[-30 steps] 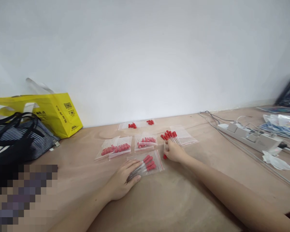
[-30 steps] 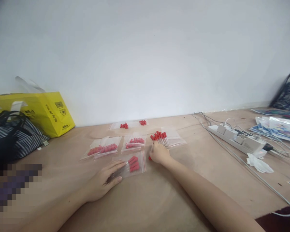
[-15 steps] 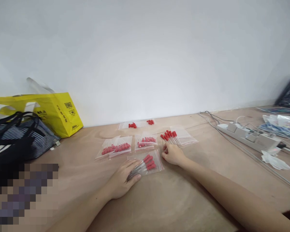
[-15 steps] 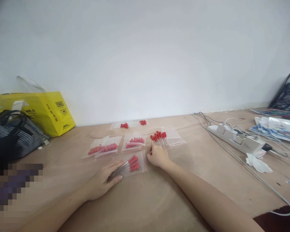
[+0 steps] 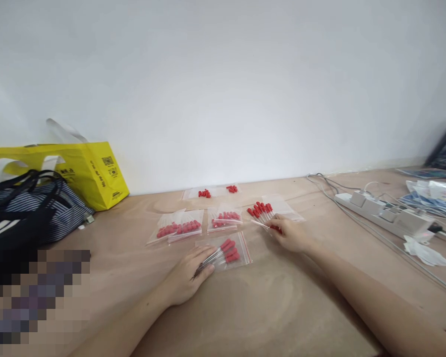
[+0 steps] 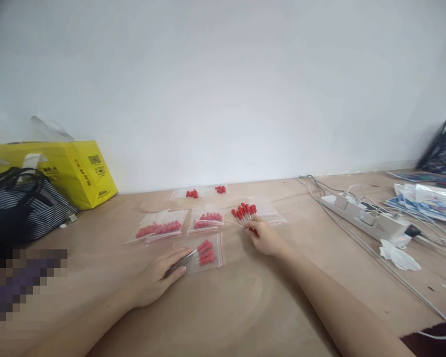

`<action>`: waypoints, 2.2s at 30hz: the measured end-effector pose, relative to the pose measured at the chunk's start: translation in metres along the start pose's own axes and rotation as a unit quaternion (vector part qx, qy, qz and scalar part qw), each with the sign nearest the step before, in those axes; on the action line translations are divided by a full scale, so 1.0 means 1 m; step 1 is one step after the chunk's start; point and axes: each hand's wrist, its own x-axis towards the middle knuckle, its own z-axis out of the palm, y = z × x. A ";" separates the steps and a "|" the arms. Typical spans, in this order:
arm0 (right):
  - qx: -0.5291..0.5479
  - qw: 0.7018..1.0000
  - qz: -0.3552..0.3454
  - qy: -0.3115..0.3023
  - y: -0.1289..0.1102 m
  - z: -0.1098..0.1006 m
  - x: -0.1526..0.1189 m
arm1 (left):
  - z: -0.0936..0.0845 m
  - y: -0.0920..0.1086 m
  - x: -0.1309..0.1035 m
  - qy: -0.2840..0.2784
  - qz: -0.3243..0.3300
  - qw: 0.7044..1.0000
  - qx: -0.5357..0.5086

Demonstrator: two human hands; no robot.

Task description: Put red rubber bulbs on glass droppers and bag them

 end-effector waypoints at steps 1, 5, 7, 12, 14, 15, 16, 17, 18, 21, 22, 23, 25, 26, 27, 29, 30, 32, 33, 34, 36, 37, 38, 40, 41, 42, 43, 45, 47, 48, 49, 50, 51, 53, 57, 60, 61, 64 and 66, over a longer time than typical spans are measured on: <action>-0.028 0.999 -0.019 0.002 0.003 -0.004 0.000 | 0.000 0.000 0.000 -0.001 -0.006 1.000 0.002; -0.083 0.994 -0.065 0.001 0.012 -0.007 0.000 | 0.000 0.000 -0.001 -0.007 -0.025 1.000 0.008; -0.083 0.993 -0.087 -0.002 0.012 -0.004 0.000 | 0.001 -0.001 -0.001 -0.008 -0.027 1.000 0.009; -0.063 0.988 -0.144 -0.004 0.006 0.006 0.000 | 0.004 -0.006 0.000 -0.006 -0.032 0.999 0.011; -0.040 0.986 -0.163 -0.004 0.002 0.010 0.000 | 0.004 -0.007 0.000 -0.007 -0.031 0.999 0.012; -0.028 0.985 -0.169 -0.003 0.000 0.012 0.000 | 0.004 -0.007 0.000 -0.008 -0.030 0.999 0.013; -0.017 0.984 -0.175 -0.003 -0.003 0.014 0.000 | 0.004 -0.007 0.000 -0.009 -0.030 0.999 0.013; -0.008 0.984 -0.181 -0.003 -0.005 0.016 0.001 | 0.004 -0.006 0.001 -0.011 -0.029 0.999 0.014; -0.002 0.982 -0.187 -0.004 -0.008 0.018 0.001 | 0.004 -0.006 0.001 -0.012 -0.028 0.999 0.014; 0.007 0.979 -0.204 -0.007 -0.014 0.023 0.003 | 0.004 -0.004 0.001 -0.014 -0.024 0.999 0.017; 0.008 0.978 -0.209 -0.009 -0.016 0.025 0.003 | 0.004 -0.004 0.002 -0.015 -0.023 0.999 0.017; 0.008 0.977 -0.213 -0.010 -0.017 0.026 0.004 | 0.004 -0.003 0.002 -0.015 -0.022 1.000 0.017; 0.006 0.975 -0.222 -0.011 -0.017 0.028 0.006 | 0.004 -0.003 0.002 -0.014 -0.024 1.000 0.015; 0.002 0.974 -0.225 -0.009 -0.016 0.028 0.007 | 0.004 -0.002 0.002 -0.012 -0.024 1.000 0.015; -0.004 0.974 -0.228 -0.006 -0.014 0.028 0.008 | 0.004 -0.002 0.002 -0.010 -0.023 1.000 0.014; -0.017 0.973 -0.231 0.001 -0.010 0.027 0.010 | 0.004 -0.002 0.001 -0.007 -0.016 1.000 0.013; -0.024 0.973 -0.231 0.004 -0.008 0.026 0.011 | 0.004 -0.002 0.001 -0.006 -0.013 1.000 0.013; -0.031 0.973 -0.228 0.007 -0.004 0.025 0.011 | 0.003 -0.002 0.001 -0.010 -0.012 1.000 0.014; -0.031 0.973 -0.227 0.008 -0.003 0.024 0.011 | 0.003 -0.001 0.001 -0.013 -0.014 1.000 0.015; -0.028 0.974 -0.226 0.008 -0.003 0.024 0.011 | 0.002 0.000 0.001 -0.014 -0.017 1.000 0.016; -0.013 0.975 -0.223 0.004 -0.007 0.025 0.010 | 0.001 0.002 0.001 -0.015 -0.019 1.000 0.016; -0.001 0.975 -0.220 0.000 -0.010 0.026 0.009 | 0.001 0.003 0.001 -0.014 -0.019 1.000 0.016; 0.015 0.976 -0.218 -0.005 -0.014 0.027 0.009 | 0.000 0.003 0.001 -0.015 -0.019 1.000 0.017; 0.060 0.976 -0.209 -0.009 -0.022 0.030 0.009 | 0.000 0.004 0.001 -0.018 -0.019 0.999 0.018; 0.088 0.977 -0.196 -0.006 -0.025 0.033 0.009 | 0.000 0.004 0.001 -0.019 -0.018 0.999 0.018; 0.120 0.977 -0.175 0.000 -0.028 0.036 0.010 | 0.000 0.003 0.001 -0.018 -0.017 1.000 0.016; 0.157 0.977 -0.147 0.006 -0.030 0.039 0.010 | 0.000 0.003 0.002 -0.017 -0.016 1.000 0.014; 0.243 0.966 -0.085 0.010 -0.031 0.047 0.011 | 0.001 0.001 0.002 -0.014 -0.014 1.000 0.007; 0.329 0.943 -0.043 -0.006 -0.029 0.053 0.011 | 0.002 0.000 0.002 -0.010 -0.010 1.000 -0.001; 0.363 0.931 -0.030 -0.016 -0.028 0.055 0.011 | 0.003 -0.001 0.002 -0.007 -0.008 1.000 -0.005; 0.383 0.923 -0.019 -0.024 -0.028 0.056 0.011 | 0.003 -0.001 0.002 -0.004 -0.007 1.000 -0.009; 0.390 0.921 -0.007 -0.027 -0.028 0.056 0.011 | 0.003 -0.001 0.001 -0.002 -0.007 1.000 -0.011; 0.383 0.924 0.006 -0.025 -0.028 0.055 0.012 | 0.002 0.000 0.001 -0.002 -0.007 1.000 -0.011; 0.342 0.939 0.029 -0.010 -0.030 0.053 0.013 | 0.001 0.001 0.001 -0.008 -0.010 1.000 -0.008; 0.307 0.950 0.056 0.000 -0.038 0.054 0.016 | -0.001 0.004 0.002 -0.018 -0.012 1.000 0.001; 0.340 0.938 0.072 -0.002 -0.043 0.060 0.017 | 0.000 0.004 0.003 -0.019 -0.016 1.000 -0.003; 0.341 0.937 0.072 0.004 -0.045 0.062 0.017 | 0.001 0.004 0.003 -0.020 -0.017 1.000 -0.004; 0.314 0.947 0.064 0.022 -0.046 0.064 0.016 | 0.001 0.003 0.002 -0.017 -0.016 1.000 -0.008; 0.314 0.947 0.062 0.004 -0.044 0.064 0.016 | 0.000 0.001 0.002 -0.010 -0.018 1.000 -0.015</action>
